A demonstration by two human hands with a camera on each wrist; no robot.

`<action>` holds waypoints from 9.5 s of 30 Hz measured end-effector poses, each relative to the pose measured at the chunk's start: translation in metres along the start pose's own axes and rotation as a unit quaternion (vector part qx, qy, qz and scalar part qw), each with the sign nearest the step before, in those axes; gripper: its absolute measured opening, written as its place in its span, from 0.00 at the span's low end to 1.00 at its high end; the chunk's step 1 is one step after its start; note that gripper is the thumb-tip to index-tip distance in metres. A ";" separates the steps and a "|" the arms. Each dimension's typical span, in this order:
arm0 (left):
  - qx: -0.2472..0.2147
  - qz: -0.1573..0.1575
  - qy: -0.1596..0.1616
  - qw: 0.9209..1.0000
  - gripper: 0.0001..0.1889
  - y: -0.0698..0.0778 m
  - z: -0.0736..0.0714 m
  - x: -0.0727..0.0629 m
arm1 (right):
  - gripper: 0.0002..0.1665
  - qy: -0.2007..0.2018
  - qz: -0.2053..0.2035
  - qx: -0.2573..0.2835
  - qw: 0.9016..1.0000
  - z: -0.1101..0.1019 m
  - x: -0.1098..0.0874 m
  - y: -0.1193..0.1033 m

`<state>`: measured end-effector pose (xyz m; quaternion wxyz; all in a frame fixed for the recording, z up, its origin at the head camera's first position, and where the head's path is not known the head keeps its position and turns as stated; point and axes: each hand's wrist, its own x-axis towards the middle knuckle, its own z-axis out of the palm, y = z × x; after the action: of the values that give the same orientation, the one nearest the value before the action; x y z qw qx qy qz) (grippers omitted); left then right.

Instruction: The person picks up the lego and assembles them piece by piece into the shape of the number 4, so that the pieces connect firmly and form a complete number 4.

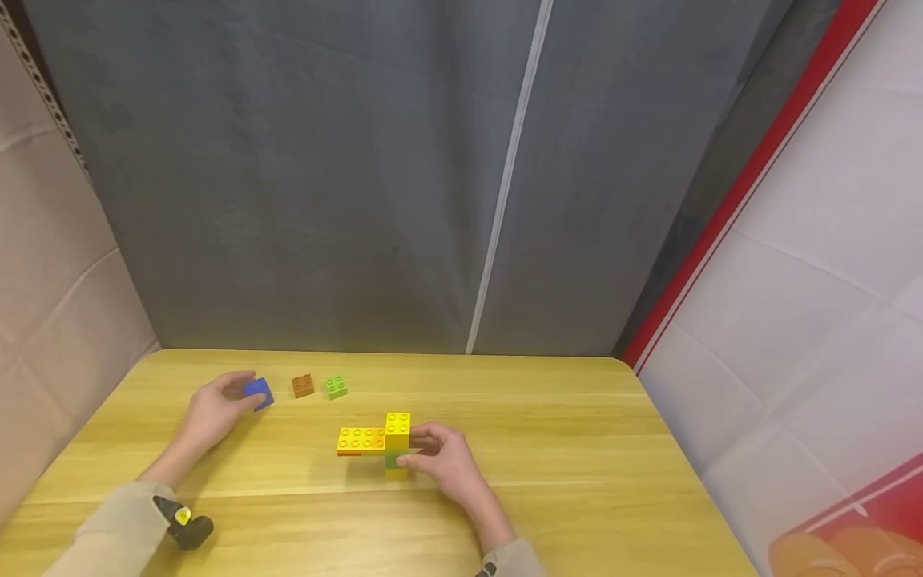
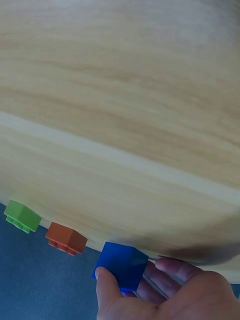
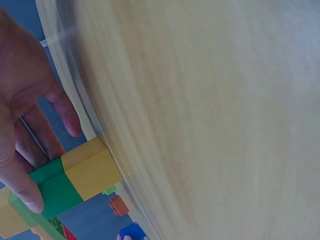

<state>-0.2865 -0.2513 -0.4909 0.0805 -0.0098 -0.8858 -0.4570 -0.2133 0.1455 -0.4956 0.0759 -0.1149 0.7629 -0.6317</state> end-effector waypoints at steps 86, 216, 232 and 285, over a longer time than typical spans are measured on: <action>-0.182 0.068 -0.212 0.958 0.21 0.131 0.054 -0.070 | 0.27 0.019 -0.084 -0.047 0.995 0.014 -0.007 -0.012; -0.245 0.066 -0.015 0.967 0.22 0.072 0.027 -0.030 | 0.20 -0.005 -0.070 -0.047 0.996 0.019 -0.011 -0.007; -0.105 -0.013 -0.038 0.994 0.32 0.019 0.042 0.020 | 0.19 -0.003 -0.072 -0.040 0.997 0.020 -0.006 -0.006; -0.128 0.160 -0.151 0.967 0.18 0.155 0.041 -0.033 | 0.21 -0.001 -0.081 -0.048 0.996 0.020 -0.005 -0.008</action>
<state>-0.2456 -0.1262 -0.3939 0.0163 -0.2307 -0.8087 -0.5409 -0.2029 0.1261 -0.4918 0.0196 -0.1803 0.7807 -0.5980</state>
